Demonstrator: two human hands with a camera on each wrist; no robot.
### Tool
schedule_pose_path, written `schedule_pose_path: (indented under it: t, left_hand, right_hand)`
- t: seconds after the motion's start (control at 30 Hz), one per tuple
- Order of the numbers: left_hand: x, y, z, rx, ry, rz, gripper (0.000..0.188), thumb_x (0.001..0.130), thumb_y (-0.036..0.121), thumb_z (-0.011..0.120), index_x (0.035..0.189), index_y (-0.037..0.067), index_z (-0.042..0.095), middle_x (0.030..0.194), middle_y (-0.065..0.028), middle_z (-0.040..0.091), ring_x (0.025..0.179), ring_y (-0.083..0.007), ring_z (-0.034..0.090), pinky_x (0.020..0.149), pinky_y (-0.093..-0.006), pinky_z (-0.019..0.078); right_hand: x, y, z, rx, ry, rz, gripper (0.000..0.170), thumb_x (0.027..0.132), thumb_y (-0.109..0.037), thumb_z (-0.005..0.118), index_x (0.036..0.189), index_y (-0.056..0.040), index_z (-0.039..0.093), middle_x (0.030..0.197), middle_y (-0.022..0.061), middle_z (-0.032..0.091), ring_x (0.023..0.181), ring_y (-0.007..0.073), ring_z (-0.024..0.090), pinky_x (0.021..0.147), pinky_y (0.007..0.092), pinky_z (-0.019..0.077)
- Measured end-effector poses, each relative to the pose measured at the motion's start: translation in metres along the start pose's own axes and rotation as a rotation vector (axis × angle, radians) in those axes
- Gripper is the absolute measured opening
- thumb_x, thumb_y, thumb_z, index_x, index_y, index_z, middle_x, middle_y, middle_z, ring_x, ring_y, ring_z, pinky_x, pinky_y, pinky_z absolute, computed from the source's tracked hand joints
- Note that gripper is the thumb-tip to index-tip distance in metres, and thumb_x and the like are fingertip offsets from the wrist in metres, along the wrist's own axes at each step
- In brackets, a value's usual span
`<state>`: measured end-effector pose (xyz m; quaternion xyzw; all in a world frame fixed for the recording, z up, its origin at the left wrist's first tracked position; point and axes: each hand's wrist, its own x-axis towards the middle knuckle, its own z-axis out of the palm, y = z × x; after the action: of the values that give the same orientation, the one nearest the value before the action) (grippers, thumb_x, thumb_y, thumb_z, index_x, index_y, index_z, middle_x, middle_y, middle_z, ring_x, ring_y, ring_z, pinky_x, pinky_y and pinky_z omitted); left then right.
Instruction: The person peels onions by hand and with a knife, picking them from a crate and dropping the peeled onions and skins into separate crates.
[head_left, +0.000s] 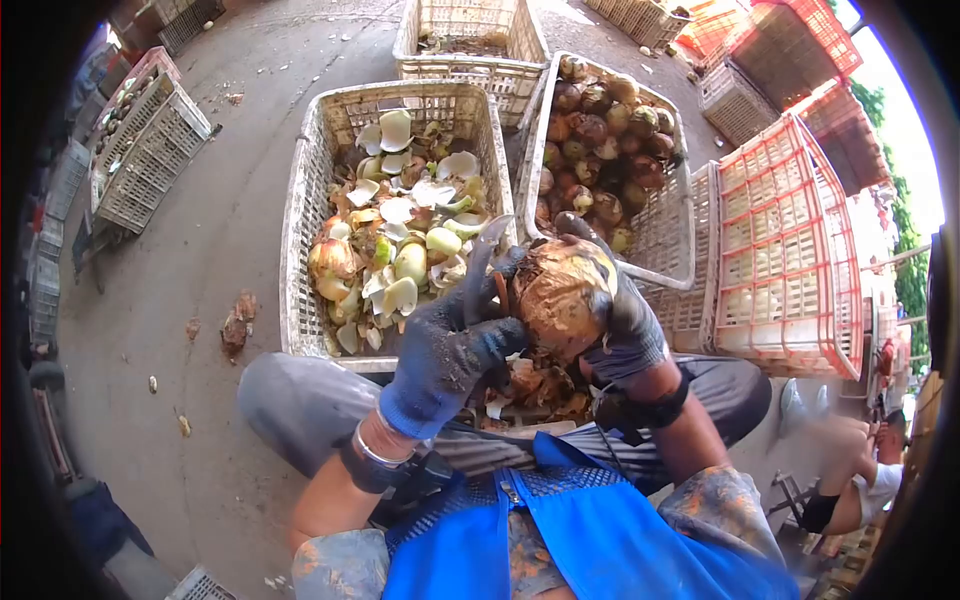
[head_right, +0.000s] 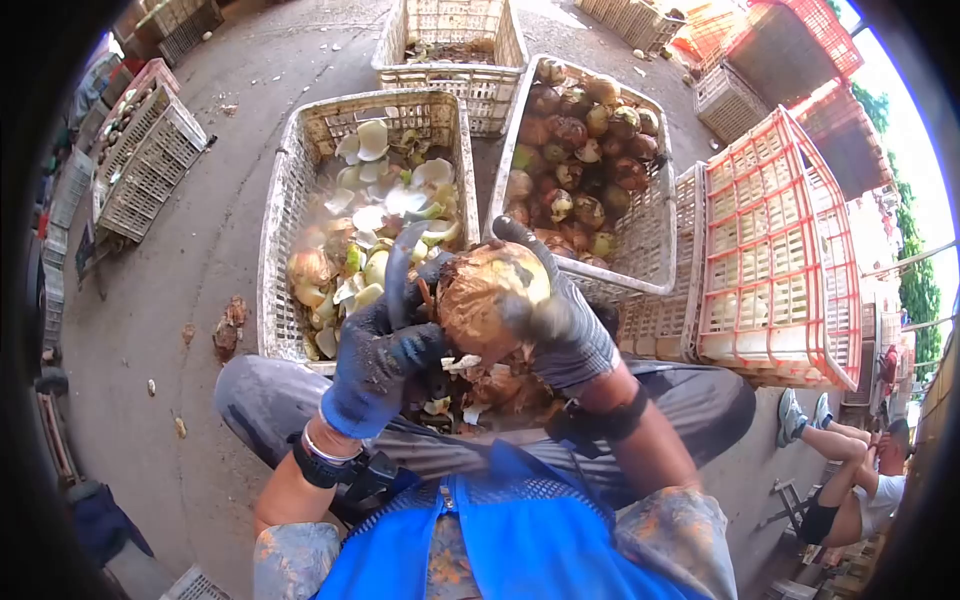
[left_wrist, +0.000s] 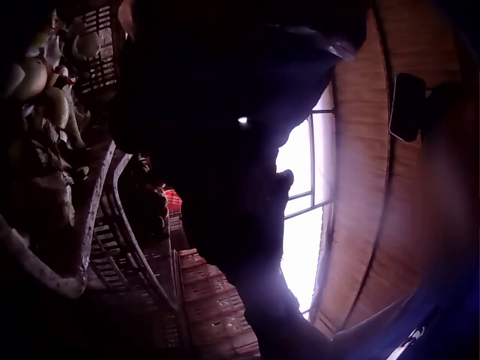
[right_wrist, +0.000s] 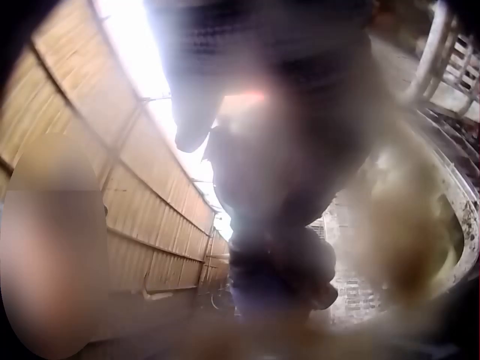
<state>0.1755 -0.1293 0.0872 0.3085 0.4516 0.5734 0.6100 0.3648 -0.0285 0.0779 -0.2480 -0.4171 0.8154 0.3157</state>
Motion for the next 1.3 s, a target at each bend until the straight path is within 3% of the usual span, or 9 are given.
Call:
schedule_pose_path:
  t: [0.1,0.17,0.2,0.47,0.77,0.9,1.1,1.23,1.3]
  left_hand:
    - [-0.008,-0.024,-0.006,0.104,0.023,-0.044,0.054,0.087,0.006,0.077,0.139,0.007,0.064,0.092,-0.0043,0.074,0.069,-0.01,0.066,0.06,-0.0272,0.0555]
    - [-0.011,-0.038,-0.016,0.866,0.068,0.651,0.066,0.087,0.008,0.075,0.149,0.007,0.054,0.103,-0.0111,0.076,0.069,-0.0101,0.067,0.062,-0.0271,0.0555]
    - [-0.022,-0.033,-0.009,0.856,0.164,0.671,0.054,0.085,0.002,0.075,0.138,0.007,0.065,0.094,-0.0134,0.076,0.067,-0.0156,0.07,0.064,-0.031,0.0572]
    - [-0.044,-0.047,0.0,1.222,0.187,0.741,0.049,0.078,0.006,0.077,0.127,0.008,0.072,0.079,-0.0147,0.071,0.064,-0.0312,0.068,0.059,-0.0404,0.0547]
    - [-0.035,-0.064,0.0,1.46,0.266,0.695,0.053,0.081,0.01,0.074,0.134,0.01,0.069,0.067,-0.0119,0.062,0.059,-0.0305,0.063,0.056,-0.042,0.051]
    - [-0.014,-0.081,-0.012,1.42,0.218,0.803,0.065,0.078,0.01,0.071,0.141,0.012,0.062,0.071,-0.007,0.063,0.064,-0.0255,0.065,0.054,-0.0409,0.0505]
    - [-0.02,-0.088,0.0,1.094,0.179,0.644,0.062,0.077,0.01,0.073,0.138,0.015,0.065,0.077,-0.0126,0.069,0.067,-0.0303,0.068,0.06,-0.0429,0.0537]
    - [-0.026,-0.088,0.008,1.157,0.222,0.559,0.061,0.076,0.008,0.071,0.136,0.014,0.067,0.079,-0.014,0.071,0.068,-0.0313,0.069,0.062,-0.0438,0.0547]
    - [-0.022,-0.085,0.007,1.273,0.201,0.61,0.061,0.075,0.006,0.068,0.136,0.014,0.067,0.08,-0.0137,0.071,0.068,-0.0306,0.069,0.061,-0.0435,0.0546]
  right_hand:
    - [-0.011,0.021,-0.014,0.321,0.026,-0.048,0.086,0.082,-0.027,0.083,0.152,-0.0018,0.039,0.141,0.0121,0.055,0.126,0.0232,0.058,0.109,0.0361,0.0468]
    - [-0.014,0.03,-0.031,-0.59,0.091,-0.235,0.078,0.087,-0.023,0.079,0.151,-0.0024,0.04,0.139,0.012,0.056,0.126,0.0244,0.058,0.11,0.0385,0.0478]
    - [-0.02,0.025,-0.024,-0.26,0.105,-0.152,0.071,0.09,-0.022,0.075,0.15,-0.0042,0.042,0.139,0.013,0.057,0.127,0.0257,0.058,0.111,0.0424,0.0485]
    - [-0.039,0.023,-0.015,-0.031,-0.174,-0.438,0.066,0.092,-0.026,0.071,0.148,-0.0046,0.044,0.137,0.0124,0.058,0.127,0.0277,0.059,0.109,0.046,0.0503]
    - [-0.049,0.032,-0.046,-0.088,-0.078,-0.157,0.064,0.085,-0.023,0.079,0.142,-0.0044,0.055,0.148,0.0149,0.055,0.134,0.0248,0.055,0.111,0.0452,0.0465]
    - [-0.052,0.043,-0.037,0.478,-0.057,0.149,0.064,0.095,-0.044,0.062,0.141,-0.0018,0.051,0.139,0.0152,0.06,0.124,0.0279,0.061,0.107,0.048,0.05]
    - [-0.036,0.043,-0.041,-0.013,0.113,0.084,0.06,0.102,-0.049,0.053,0.143,-0.006,0.049,0.136,0.0107,0.062,0.12,0.0214,0.064,0.103,0.0398,0.0533]
    - [-0.045,0.036,-0.041,0.205,0.099,-0.004,0.045,0.103,-0.027,0.06,0.14,-0.0028,0.051,0.129,0.0129,0.064,0.112,0.0234,0.067,0.098,0.0366,0.0565]
    - [-0.046,0.057,-0.059,-0.411,0.22,-0.219,0.051,0.098,-0.038,0.067,0.133,-0.0026,0.057,0.123,0.011,0.066,0.108,0.0236,0.068,0.097,0.0378,0.0573]
